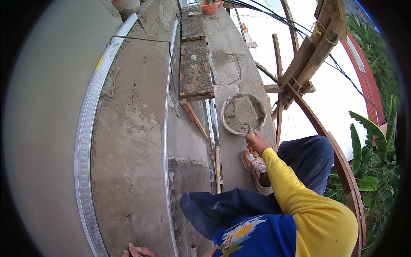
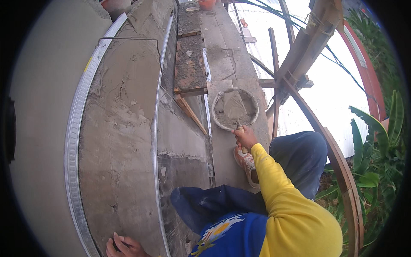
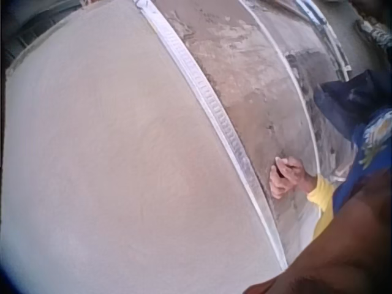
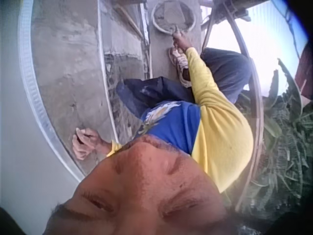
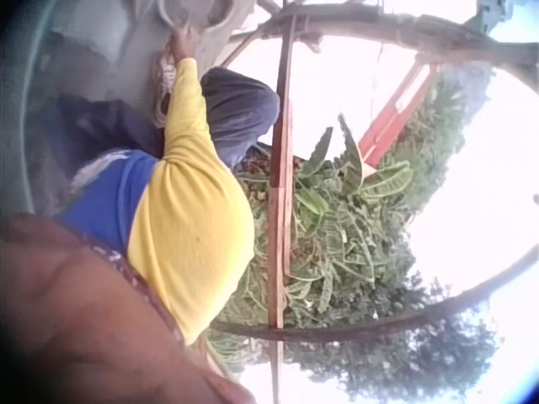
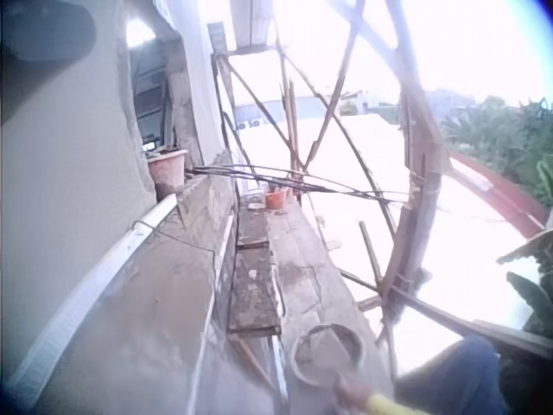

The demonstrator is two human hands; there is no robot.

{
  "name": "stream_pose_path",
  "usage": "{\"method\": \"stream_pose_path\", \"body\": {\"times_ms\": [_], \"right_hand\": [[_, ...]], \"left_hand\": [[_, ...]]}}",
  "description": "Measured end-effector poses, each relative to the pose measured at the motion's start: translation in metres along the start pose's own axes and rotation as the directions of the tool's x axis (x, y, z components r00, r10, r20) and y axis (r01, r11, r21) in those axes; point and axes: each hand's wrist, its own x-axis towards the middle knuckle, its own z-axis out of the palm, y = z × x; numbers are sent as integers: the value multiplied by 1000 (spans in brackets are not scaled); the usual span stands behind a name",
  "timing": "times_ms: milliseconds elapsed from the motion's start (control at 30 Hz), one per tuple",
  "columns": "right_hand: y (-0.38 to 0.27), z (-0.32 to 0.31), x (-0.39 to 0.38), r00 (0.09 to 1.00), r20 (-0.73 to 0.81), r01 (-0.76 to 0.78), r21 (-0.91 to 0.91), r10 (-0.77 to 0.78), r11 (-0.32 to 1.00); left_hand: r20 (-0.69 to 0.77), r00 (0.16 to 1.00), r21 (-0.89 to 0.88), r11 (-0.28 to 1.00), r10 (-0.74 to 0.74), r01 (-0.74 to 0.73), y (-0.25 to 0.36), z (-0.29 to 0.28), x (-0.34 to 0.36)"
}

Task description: The person scoops cement from a bucket using a trowel and applies it to a vertical wall surface. They spread and smooth the cement along a metal guide strip, repeatedly loading the trowel and working the material into place.

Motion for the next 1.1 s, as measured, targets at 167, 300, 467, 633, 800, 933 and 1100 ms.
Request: {"method": "stream_pose_path", "body": {"times_ms": [167,300,467,633,800,933,1100], "right_hand": [[-64,57,8,874,82,483,-268,-480,834],[-128,166,2,604,177,792,-244,-778,559],[-169,268,22,352,102,910,-271,-930,315],[-176,292,11,352,258,893,-381,-900,241],[-183,270,-8,381,467,869,-476,-798,137],[-173,222,-11,356,548,856,-516,-757,30],[-207,210,-4,379,449,823,-563,-809,73]], "left_hand": [[-9,1000,5,1000,-10,10,2,0,8],[-7,996,24,995,93,-93,-19,9,-12],[22,996,37,995,87,-87,-15,8,-13],[-2,997,23,997,79,-79,-14,8,-12],[12,996,18,996,86,-86,-11,5,-7],[0,997,20,997,75,-75,-9,5,-6],[-17,998,6,998,68,-68,-12,7,-9]]}}
